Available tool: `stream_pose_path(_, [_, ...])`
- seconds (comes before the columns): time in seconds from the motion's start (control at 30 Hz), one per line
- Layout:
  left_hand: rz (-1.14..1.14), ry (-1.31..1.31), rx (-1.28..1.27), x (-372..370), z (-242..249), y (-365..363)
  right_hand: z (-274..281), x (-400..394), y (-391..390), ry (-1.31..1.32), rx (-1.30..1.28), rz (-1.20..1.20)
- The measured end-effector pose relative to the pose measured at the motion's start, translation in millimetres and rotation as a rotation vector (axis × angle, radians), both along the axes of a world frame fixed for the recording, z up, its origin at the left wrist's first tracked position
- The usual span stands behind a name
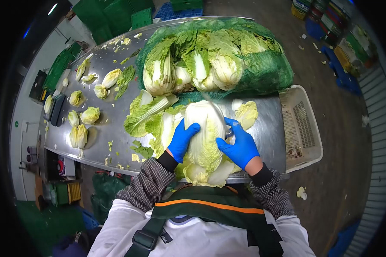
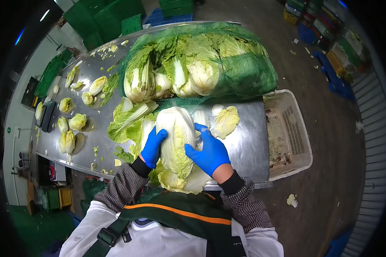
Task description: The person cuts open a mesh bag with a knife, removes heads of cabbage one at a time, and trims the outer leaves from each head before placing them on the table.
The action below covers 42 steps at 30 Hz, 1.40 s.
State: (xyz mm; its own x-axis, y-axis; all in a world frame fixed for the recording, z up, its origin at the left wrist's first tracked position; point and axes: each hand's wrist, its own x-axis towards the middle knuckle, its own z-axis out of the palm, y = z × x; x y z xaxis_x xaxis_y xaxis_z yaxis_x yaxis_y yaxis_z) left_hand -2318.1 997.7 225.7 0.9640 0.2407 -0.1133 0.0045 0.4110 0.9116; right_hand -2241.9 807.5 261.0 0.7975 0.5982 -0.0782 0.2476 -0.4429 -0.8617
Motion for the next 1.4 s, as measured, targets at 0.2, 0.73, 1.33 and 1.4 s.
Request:
stream_pose_path(0.2, [-0.025, -0.012, 0.053, 2.2, -2.3, 2.5, -13.3, 6.1, -0.9, -0.020, 0.140, 0.002])
stream_pose_path(0.73, [-0.125, -0.109, 0.199, 16.3, 22.0, 0.9, -3.6, 27.5, -9.0, -0.089, 0.205, -0.055])
stream_pose_path(1.33, [0.044, 0.121, 0.102, 5.9, 6.2, -24.4, -15.4, 18.1, -0.7, -0.040, -0.169, -0.111])
stream_pose_path(1.4, [-0.034, 0.155, -0.011, -2.2, 6.7, -13.3, -17.7, 31.7, -12.6, -0.202, -0.188, -0.178])
